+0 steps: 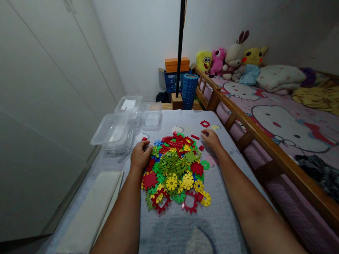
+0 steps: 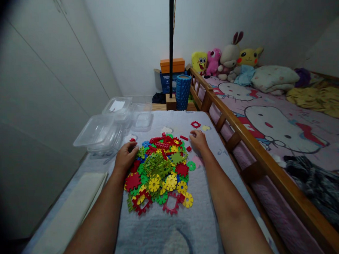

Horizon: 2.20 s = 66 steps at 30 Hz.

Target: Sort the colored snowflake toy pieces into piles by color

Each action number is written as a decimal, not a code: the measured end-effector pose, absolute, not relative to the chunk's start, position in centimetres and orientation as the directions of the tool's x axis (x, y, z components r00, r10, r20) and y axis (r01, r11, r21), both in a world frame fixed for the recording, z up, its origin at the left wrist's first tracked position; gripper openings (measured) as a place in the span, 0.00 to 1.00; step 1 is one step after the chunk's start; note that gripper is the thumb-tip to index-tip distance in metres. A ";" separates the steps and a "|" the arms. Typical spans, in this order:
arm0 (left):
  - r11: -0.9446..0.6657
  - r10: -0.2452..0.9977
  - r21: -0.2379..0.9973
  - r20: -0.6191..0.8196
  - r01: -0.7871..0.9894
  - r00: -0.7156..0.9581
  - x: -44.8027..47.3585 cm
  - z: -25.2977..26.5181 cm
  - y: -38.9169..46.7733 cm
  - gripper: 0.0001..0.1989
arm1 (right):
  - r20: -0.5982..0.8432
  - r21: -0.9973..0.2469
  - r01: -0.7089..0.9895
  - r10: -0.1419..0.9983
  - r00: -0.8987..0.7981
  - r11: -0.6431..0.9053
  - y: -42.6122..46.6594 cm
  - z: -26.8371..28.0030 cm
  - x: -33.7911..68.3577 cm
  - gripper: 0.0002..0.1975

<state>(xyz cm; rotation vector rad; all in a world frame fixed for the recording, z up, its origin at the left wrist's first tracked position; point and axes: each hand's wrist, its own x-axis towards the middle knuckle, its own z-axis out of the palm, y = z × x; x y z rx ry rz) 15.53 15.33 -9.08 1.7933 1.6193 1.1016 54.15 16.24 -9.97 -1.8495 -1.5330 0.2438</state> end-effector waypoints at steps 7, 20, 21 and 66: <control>-0.156 0.969 0.790 0.238 0.593 -0.062 15.7 -8.5 15.0 0.13 | 0.272 -0.551 0.834 0.940 0.206 -0.023 14.4 -10.3 52.6 0.15; -0.141 0.958 0.814 0.256 0.564 -0.130 15.8 -8.1 14.8 0.18 | 0.283 -0.609 0.790 0.912 0.298 -0.070 15.5 -9.3 52.9 0.08; -0.139 0.957 0.813 0.257 0.565 -0.134 15.8 -8.1 14.9 0.18 | 0.286 -0.626 0.775 0.900 0.330 -0.085 15.8 -9.1 53.2 0.08; -0.138 0.968 0.801 0.235 0.583 -0.093 15.8 -8.0 15.0 0.20 | 0.099 -0.807 0.588 0.994 0.043 0.055 10.7 -8.0 53.1 0.09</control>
